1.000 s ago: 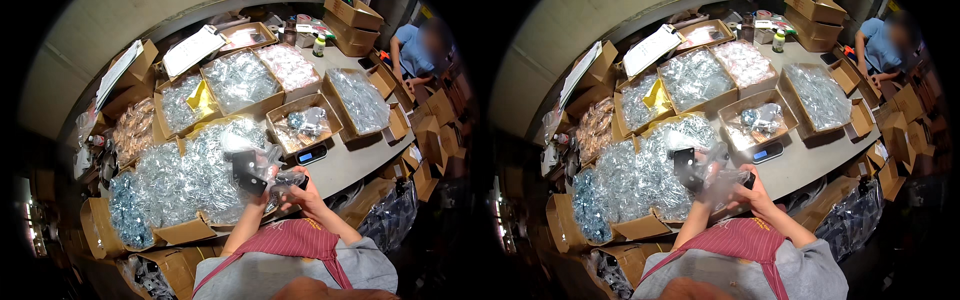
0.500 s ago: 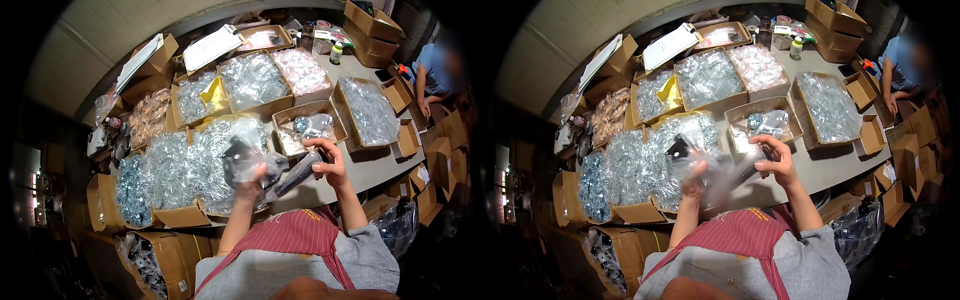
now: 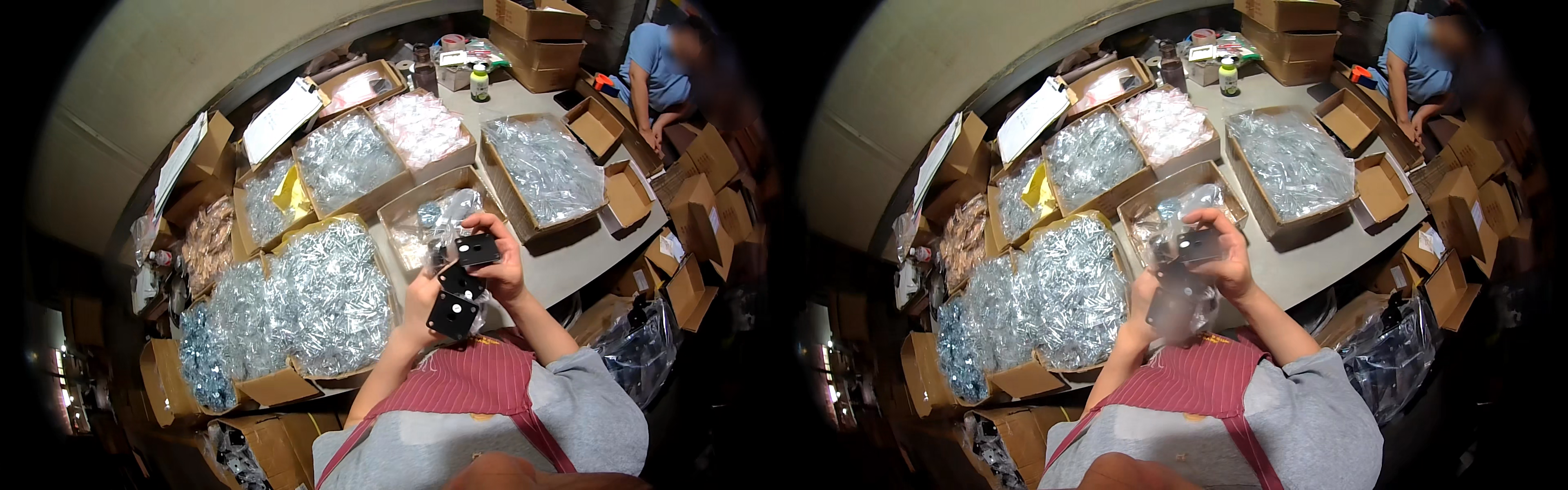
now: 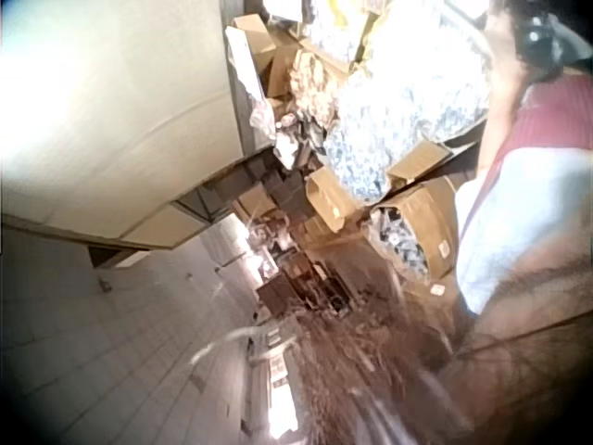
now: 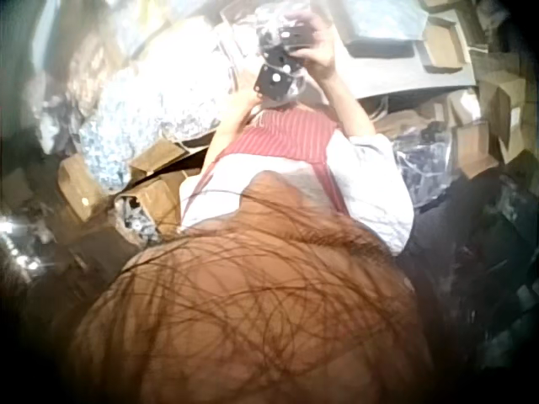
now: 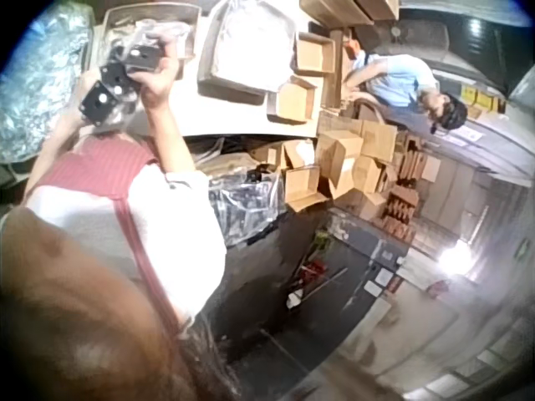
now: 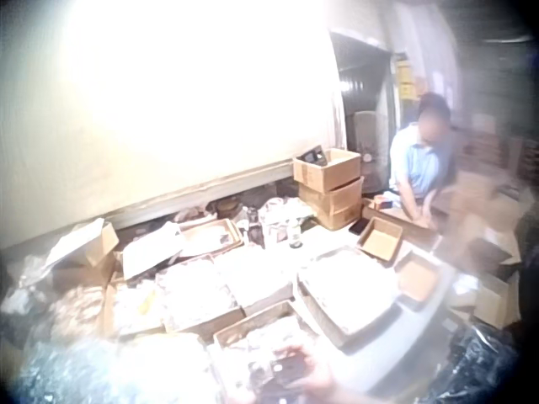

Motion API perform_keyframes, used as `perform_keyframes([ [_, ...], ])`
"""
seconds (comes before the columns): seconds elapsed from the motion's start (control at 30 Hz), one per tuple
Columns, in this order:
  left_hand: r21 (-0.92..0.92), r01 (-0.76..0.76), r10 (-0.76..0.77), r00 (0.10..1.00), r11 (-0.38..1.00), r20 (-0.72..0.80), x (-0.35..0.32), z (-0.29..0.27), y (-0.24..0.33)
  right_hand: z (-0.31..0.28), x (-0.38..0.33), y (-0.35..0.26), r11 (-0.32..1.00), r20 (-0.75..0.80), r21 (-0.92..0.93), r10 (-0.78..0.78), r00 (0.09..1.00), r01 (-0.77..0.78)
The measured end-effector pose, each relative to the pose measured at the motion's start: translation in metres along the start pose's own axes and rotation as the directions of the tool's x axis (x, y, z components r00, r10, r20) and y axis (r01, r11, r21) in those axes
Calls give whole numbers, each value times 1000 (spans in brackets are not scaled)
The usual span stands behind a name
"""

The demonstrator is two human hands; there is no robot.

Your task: The person repeatedly picks small plastic-wrapped items from bulk boxes, places them into smaller cardboard boxes on a digital scale, and hands the filled boxes to a coworker. The person also moves boxes and bubble wrap to access items.

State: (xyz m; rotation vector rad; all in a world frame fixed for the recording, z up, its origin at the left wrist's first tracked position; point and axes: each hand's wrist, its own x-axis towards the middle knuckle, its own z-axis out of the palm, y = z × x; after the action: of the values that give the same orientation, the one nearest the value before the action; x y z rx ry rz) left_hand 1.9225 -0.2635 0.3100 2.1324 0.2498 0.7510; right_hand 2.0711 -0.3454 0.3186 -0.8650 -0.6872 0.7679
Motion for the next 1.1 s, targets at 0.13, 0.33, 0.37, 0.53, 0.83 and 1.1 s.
perform_keyframes([
  [0.13, 153, -196, 205, 977, 969, -50, 1, 18, -7, 1, -2, 1, 978, 32, 208, -38, 999, 31],
  [0.33, 37, -71, 74, 995, 997, -68, -5, 24, -13, 12, -2, -7, 976, 104, 216, -53, 993, 29],
  [0.37, -38, -25, 24, 999, 999, -46, -10, 24, -18, 15, -1, -9, 978, 128, 206, -37, 991, 9],
  [0.53, -801, 320, -452, 889, 506, 70, -26, 18, -53, 24, 11, -11, 996, 379, -42, 94, 921, -84],
  [0.83, -980, 39, -548, 824, -194, 142, -27, -35, -26, 53, 20, -33, 751, 714, -362, -158, 682, 552],
  [1.1, -988, -117, -291, 953, -103, -83, -65, -113, -29, -92, 52, -77, 877, 64, -476, 109, 992, -66],
])
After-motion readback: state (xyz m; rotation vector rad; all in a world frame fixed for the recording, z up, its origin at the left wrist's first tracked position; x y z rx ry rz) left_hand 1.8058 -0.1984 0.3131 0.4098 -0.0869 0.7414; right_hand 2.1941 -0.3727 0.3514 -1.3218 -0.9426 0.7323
